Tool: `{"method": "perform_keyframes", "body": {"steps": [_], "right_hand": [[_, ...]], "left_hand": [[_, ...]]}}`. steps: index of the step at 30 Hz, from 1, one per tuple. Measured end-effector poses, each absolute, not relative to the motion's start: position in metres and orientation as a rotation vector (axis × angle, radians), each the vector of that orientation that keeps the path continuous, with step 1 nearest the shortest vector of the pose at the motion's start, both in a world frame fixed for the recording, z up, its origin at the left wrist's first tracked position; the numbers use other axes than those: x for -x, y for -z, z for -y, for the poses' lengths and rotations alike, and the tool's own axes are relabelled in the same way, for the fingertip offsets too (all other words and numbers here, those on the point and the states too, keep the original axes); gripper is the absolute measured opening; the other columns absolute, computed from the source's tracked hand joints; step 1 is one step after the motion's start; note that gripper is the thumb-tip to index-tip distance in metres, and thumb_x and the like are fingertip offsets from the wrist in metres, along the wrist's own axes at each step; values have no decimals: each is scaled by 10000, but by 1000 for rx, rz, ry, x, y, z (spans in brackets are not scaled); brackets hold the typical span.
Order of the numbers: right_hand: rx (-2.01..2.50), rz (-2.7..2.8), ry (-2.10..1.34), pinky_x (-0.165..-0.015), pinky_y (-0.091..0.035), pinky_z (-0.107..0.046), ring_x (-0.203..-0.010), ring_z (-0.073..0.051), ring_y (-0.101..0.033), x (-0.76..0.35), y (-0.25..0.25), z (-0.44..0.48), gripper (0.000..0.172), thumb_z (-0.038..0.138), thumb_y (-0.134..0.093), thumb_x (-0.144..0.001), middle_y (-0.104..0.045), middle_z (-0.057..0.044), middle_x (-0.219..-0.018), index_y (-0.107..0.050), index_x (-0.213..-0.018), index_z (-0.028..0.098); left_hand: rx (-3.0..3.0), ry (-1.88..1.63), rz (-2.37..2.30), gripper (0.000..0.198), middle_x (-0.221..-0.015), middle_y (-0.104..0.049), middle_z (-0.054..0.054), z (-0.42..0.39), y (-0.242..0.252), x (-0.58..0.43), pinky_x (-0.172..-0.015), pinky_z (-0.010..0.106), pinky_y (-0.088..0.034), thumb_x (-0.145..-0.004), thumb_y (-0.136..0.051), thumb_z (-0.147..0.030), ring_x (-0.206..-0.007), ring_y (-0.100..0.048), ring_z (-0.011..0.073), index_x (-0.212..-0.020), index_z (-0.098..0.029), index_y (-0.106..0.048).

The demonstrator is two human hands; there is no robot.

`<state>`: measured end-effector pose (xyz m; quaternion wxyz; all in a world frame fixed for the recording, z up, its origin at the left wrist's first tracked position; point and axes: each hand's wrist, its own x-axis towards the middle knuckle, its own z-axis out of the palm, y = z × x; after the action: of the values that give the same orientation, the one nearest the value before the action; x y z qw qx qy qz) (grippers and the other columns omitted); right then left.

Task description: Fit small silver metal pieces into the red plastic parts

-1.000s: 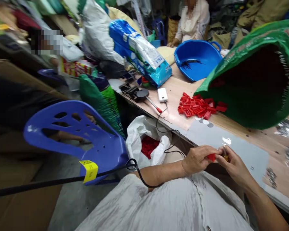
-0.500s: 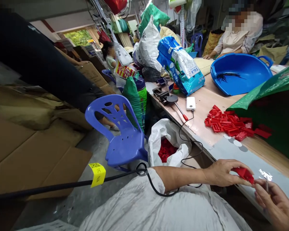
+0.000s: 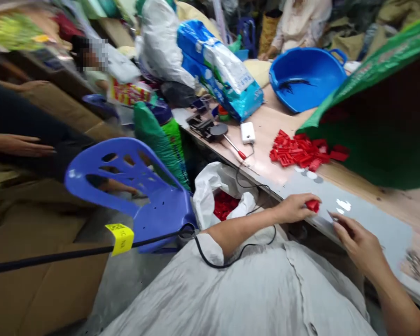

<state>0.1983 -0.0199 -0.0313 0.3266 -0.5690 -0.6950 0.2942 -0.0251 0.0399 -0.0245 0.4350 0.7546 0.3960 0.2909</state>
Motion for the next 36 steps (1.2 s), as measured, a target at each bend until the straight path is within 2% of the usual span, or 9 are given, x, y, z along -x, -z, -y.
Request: {"method": "perform_keyframes", "body": {"steps": [3,8,14,19,30,36], "right_hand": [[1620,1869,-733,-693,-483,-339,-751,-214,-653,-192,25,18,276,423,-567,-884,-725,-53,-943,-689,-1058,246],[1591,1963,-676,-744,-503,-345,-809,-215,-675,-186,22,13,238,359,-516,-916,-735,-56,-964,-694,-1010,233],[1530,2078,-597,-805,-517,-369,-892,-227,-680,-178,25,6,235,278,-494,-923,-721,-73,-1013,-684,-1044,211],[1510,2113,-566,-801,-513,-348,-887,-211,-675,-177,31,3,216,237,-513,-928,-712,-63,-1002,-679,-1063,203],[1528,2283,-451,-762,-485,-306,-910,-199,-647,-174,32,-4,214,189,-500,-936,-696,-49,-989,-671,-1057,231],[1656,2248,-362,-710,-452,-290,-871,-195,-631,-160,27,3,213,184,-469,-946,-684,-62,-940,-670,-1006,217]], "left_hand": [[-1896,-729,-954,394,-1134,-688,69,-48,31,25,-973,291,-455,-795,-639,-181,-1052,-633,186,-1188,-155,-627],[-1965,-699,-854,380,-1132,-684,69,-55,36,24,-959,284,-448,-798,-623,-185,-1047,-628,184,-1178,-168,-639],[-1983,-581,-846,372,-1065,-681,33,-65,35,27,-900,253,-442,-810,-620,-218,-978,-622,161,-1181,-188,-639],[-1965,-587,-790,346,-1002,-680,28,-70,37,30,-906,261,-434,-815,-633,-267,-971,-624,173,-1151,-191,-664],[-1873,-616,-793,358,-999,-699,22,-72,42,30,-940,278,-442,-773,-690,-291,-989,-645,193,-1123,-214,-691],[-1845,-650,-841,354,-1111,-709,47,-67,39,25,-945,288,-449,-756,-678,-203,-1025,-652,197,-1110,-210,-683]]}}
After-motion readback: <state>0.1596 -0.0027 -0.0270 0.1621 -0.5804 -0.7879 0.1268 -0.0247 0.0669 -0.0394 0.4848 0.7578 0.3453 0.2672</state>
